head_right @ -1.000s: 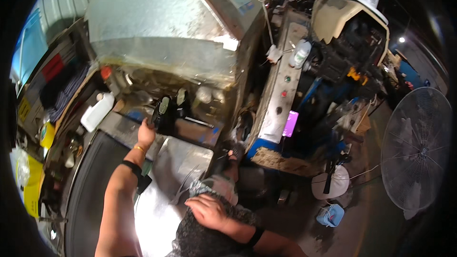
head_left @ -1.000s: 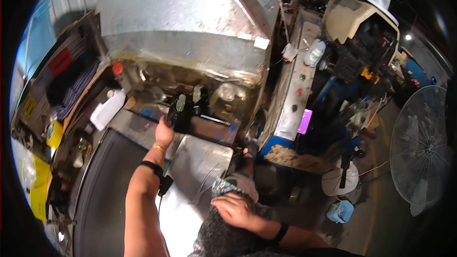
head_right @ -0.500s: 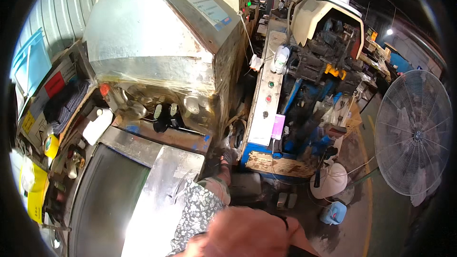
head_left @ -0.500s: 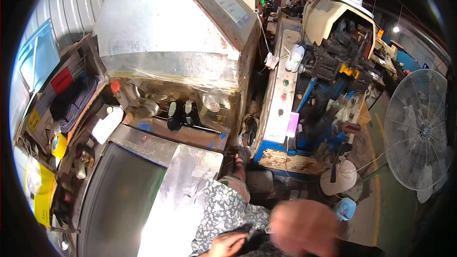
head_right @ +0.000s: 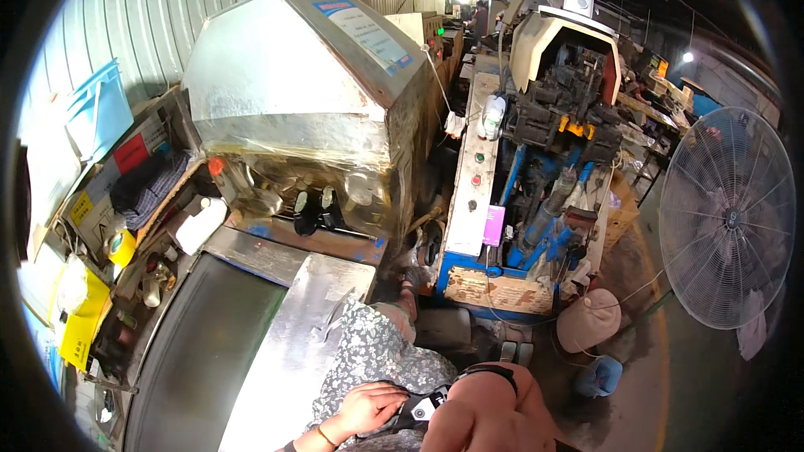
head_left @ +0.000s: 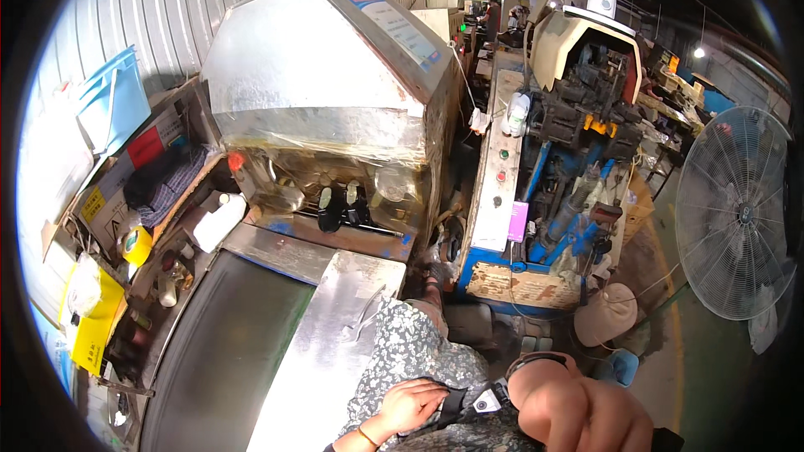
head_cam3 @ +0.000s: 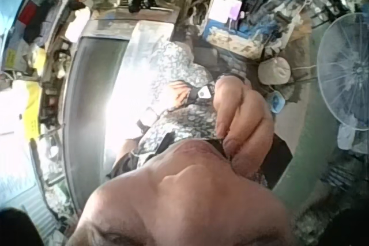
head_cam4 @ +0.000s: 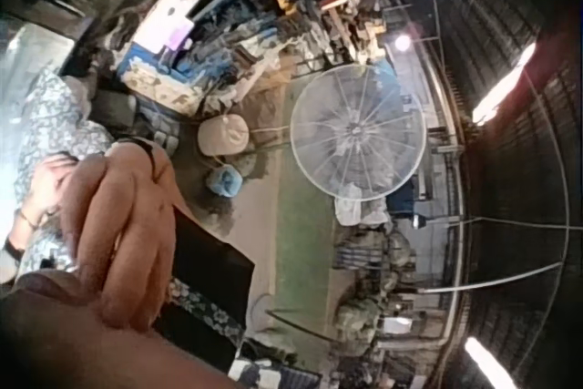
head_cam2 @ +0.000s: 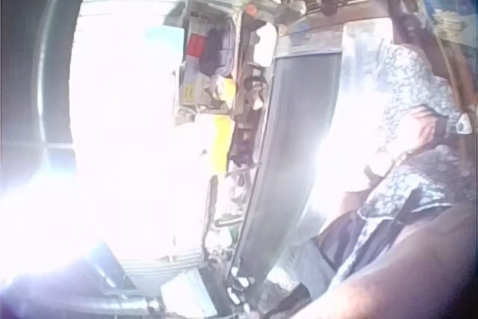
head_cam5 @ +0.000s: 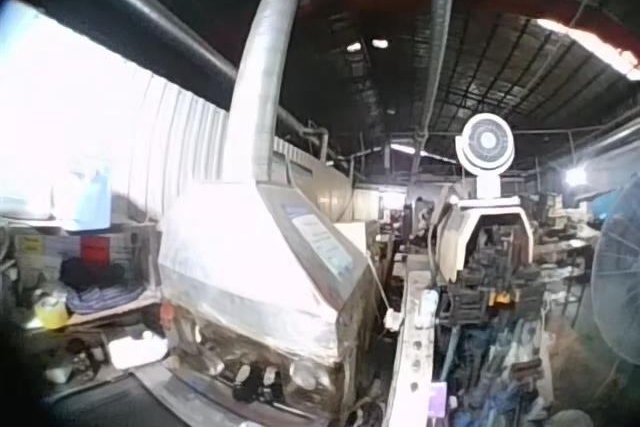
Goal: Assembling shoe components using factory machinery and conveyor belts.
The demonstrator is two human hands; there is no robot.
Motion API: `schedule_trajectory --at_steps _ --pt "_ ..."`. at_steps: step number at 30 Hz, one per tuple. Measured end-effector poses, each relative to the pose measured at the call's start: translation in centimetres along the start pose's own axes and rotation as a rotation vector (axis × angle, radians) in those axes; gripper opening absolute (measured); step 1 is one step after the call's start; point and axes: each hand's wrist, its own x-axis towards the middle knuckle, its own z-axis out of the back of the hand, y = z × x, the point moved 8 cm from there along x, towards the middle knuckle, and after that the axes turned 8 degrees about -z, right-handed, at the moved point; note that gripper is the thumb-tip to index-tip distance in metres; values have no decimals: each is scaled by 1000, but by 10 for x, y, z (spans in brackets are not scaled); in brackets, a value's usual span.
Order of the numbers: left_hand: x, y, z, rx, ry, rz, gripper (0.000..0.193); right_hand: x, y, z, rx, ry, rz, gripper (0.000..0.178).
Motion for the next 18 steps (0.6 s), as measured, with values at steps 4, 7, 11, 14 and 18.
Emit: schedule_trajectory --at_steps 4,7,11,14,18 --pt "-4 -1 2 -2 10 -2 16 13 1 -8 43 -73 -69 25" --pt "-5 -3 1 -11 12 -5 17 16 5 -12 100 -170 -45 25" --pt "-8 -7 0 -13 7 -26 17 22 -2 -12 126 -66 -72 23" --pt "-6 -13 2 -11 0 -35 17 21 -1 -12 91 31 -39 20" --pt "-11 -13 9 -4 21 6 17 8 -15 -10 161 68 -53 16"
